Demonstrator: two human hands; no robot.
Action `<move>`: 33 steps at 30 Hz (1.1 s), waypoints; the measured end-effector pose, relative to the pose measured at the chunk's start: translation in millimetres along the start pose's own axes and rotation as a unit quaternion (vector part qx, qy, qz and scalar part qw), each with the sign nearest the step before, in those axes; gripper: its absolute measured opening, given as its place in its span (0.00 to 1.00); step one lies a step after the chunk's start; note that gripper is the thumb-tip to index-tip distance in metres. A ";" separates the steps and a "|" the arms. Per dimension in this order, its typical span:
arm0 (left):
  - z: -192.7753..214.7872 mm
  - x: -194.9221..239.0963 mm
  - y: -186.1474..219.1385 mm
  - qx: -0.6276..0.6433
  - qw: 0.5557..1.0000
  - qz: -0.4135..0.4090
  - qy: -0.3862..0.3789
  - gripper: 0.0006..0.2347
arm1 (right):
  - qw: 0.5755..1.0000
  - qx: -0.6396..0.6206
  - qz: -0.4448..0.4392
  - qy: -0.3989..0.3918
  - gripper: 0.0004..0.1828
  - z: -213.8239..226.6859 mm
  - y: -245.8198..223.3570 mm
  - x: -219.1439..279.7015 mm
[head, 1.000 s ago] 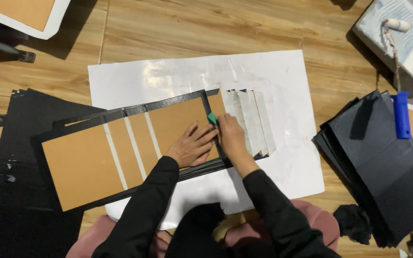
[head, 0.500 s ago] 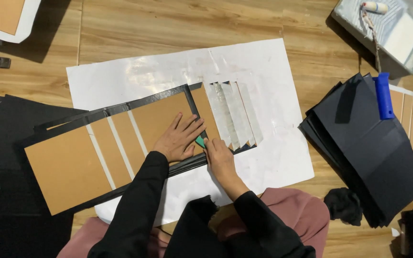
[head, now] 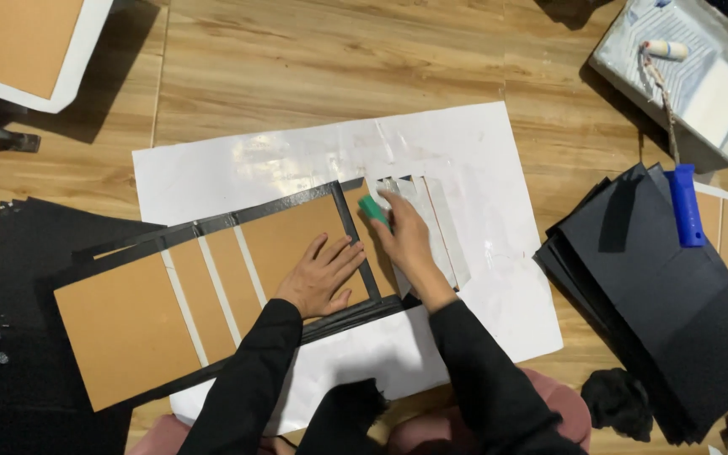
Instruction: The person applies glue to the spine of a folded brown paper book using a roller, then places black paper covers onto the glued sections and presses them with a green tool. The person repeats this process for multiple sections of the book.
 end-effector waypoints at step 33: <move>0.1 0.1 -19.8 -0.053 0.991 0.117 -0.031 0.30 | 0.974 0.199 0.067 -0.083 0.14 -36.9 -23.0 127.4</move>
Point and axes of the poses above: each hand's wrist, its own x-axis away from the middle knuckle, its own z-axis out of the back of the hand, y = z × x, the point moved 10 cm from there along -x, towards the middle knuckle, and after that the axes turned 6 degrees about -y, right-handed, at the moved point
